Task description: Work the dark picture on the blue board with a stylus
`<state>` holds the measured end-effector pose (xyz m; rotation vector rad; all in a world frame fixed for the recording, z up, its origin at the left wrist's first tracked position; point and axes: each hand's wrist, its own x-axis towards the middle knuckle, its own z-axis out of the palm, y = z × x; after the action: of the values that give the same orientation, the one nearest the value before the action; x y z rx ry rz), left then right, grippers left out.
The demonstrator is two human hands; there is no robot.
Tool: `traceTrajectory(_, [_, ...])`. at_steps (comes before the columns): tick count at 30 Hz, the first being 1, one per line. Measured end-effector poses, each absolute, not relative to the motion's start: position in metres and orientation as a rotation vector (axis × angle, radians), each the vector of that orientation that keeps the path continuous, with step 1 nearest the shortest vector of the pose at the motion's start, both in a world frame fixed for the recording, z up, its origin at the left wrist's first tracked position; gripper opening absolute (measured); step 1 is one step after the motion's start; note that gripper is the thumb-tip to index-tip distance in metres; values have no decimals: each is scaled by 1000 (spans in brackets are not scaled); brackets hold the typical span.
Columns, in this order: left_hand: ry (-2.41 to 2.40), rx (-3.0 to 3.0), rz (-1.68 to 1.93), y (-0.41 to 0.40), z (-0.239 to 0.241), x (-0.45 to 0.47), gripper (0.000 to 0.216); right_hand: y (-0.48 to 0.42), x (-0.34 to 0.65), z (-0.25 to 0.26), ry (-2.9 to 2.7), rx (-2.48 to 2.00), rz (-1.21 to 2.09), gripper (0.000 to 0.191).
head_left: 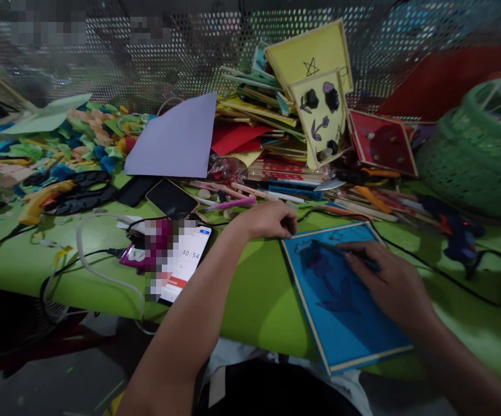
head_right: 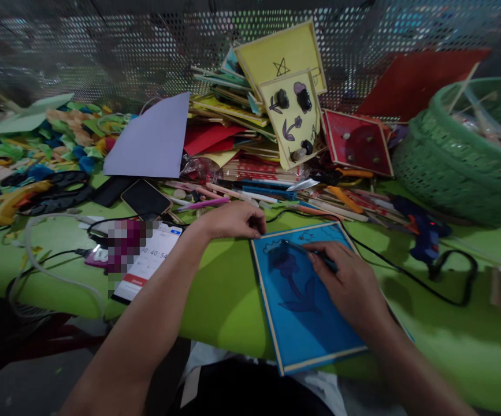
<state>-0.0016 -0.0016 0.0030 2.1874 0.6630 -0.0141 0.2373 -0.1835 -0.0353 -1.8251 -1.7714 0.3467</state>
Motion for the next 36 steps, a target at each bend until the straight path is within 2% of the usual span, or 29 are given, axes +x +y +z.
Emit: traceTrajectory(36, [645, 2190, 10, -1, -1, -1, 16, -187, 236, -37, -1874, -1737, 391, 29])
